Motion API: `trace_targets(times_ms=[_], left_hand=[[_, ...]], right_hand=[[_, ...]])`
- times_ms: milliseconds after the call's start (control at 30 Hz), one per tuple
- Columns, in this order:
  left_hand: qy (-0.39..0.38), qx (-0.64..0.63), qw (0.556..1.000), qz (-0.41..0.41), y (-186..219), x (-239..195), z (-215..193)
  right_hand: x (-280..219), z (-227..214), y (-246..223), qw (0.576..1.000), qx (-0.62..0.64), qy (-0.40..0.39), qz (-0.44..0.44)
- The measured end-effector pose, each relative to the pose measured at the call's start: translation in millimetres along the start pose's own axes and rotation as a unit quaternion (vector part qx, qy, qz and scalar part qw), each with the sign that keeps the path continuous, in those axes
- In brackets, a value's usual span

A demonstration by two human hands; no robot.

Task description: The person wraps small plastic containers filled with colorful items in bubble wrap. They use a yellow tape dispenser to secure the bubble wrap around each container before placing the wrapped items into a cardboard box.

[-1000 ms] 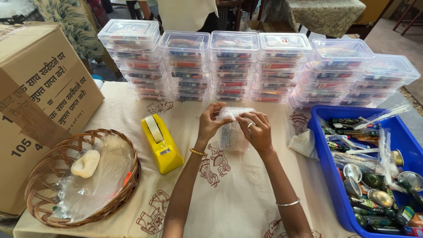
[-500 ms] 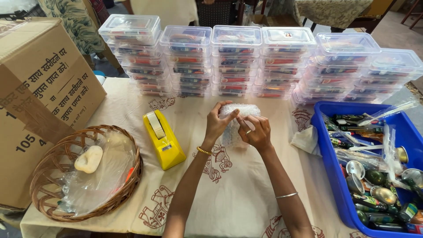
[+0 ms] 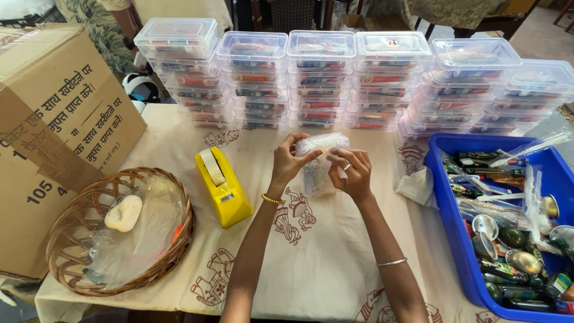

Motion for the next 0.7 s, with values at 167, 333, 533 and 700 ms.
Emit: trace_targets(times_ms=[167, 333, 533, 700], left_hand=[[0.012, 0.069, 0.996, 0.057, 9.9, -0.6, 0.7], [0.033, 0.153, 0.980, 0.124, 23.8, -2.5, -3.3], [0.044, 0.267, 0.958, 0.092, 17.1, -0.8, -11.9], [0.039, 0.321, 0.936, 0.137, 8.1, -11.9, 21.4]], right_hand=[[7.1, -10.2, -2.5, 1.000, 0.004, 0.001, 0.015], [17.2, -31.2, -30.3, 0.998, 0.003, 0.057, 0.029], [12.3, -67.2, -39.0, 0.974, 0.119, 0.137, 0.137], [15.9, -51.7, -92.9, 0.934, 0.253, -0.033, 0.250]])
Point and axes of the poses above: each hand's wrist, its own x-axis towards the middle knuckle, its own z-axis out of the palm, y = z × x, the point moved 7 cm from there along x, towards the middle knuckle, and after that the axes turned 15 degrees about z, right-handed, at the moved point
